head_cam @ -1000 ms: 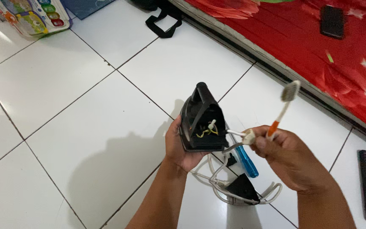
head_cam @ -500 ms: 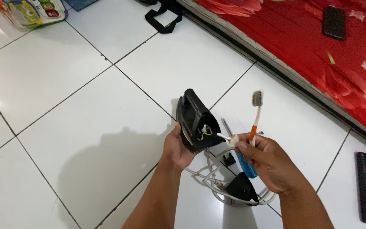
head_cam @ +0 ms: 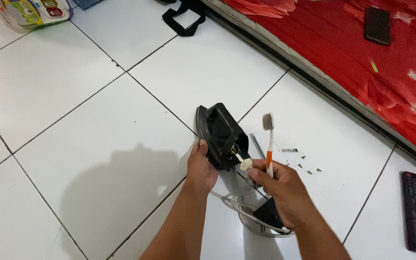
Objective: The person kneels on a tiled floor and disassembles an electric clothes iron using a screwdriver, removing screws and separating the rear housing to expose the internal wiring and terminals. They then use a toothbrush to brush the exposed components and the removed rear cover piece by piece.
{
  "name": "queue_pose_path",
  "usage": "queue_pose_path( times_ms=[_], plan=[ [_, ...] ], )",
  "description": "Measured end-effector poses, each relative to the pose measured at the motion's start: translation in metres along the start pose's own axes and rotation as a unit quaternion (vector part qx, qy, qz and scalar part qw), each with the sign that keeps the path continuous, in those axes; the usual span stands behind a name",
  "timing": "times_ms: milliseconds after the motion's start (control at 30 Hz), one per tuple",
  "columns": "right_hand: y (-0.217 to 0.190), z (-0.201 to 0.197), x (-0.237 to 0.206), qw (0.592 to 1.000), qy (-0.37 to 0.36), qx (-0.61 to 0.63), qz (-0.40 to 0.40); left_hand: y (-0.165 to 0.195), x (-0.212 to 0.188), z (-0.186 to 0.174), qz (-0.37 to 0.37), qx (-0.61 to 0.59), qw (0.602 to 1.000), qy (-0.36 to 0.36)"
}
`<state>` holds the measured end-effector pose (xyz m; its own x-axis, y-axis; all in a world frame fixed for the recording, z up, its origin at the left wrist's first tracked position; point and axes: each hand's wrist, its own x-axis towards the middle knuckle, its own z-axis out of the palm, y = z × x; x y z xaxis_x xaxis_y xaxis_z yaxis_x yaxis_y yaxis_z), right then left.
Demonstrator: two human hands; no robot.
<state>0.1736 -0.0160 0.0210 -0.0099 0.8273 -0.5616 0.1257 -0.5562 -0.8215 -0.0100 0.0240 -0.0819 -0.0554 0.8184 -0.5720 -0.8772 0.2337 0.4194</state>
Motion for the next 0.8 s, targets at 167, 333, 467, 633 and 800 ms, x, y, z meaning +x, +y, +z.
queue_pose_path(
  times_ms=[167,333,467,633,800],
  plan=[
    [0.006,0.036,-0.012,0.996,0.042,0.030,-0.076,-0.005,0.005,0.001,0.061,0.029,0.997,0.042],
    [0.009,0.062,-0.030,0.992,0.099,-0.073,-0.019,-0.009,0.016,-0.008,0.095,0.110,0.985,0.093],
    [0.013,0.075,-0.037,0.983,0.099,-0.154,-0.011,-0.005,0.020,-0.012,0.123,0.278,0.939,0.161],
    [0.025,0.084,-0.039,0.982,0.090,-0.145,-0.082,-0.001,0.013,-0.017,0.133,0.330,0.921,0.158],
    [0.026,0.089,-0.039,0.981,0.057,-0.171,-0.067,0.005,0.011,-0.019,0.162,0.394,0.886,0.182]
  ],
)
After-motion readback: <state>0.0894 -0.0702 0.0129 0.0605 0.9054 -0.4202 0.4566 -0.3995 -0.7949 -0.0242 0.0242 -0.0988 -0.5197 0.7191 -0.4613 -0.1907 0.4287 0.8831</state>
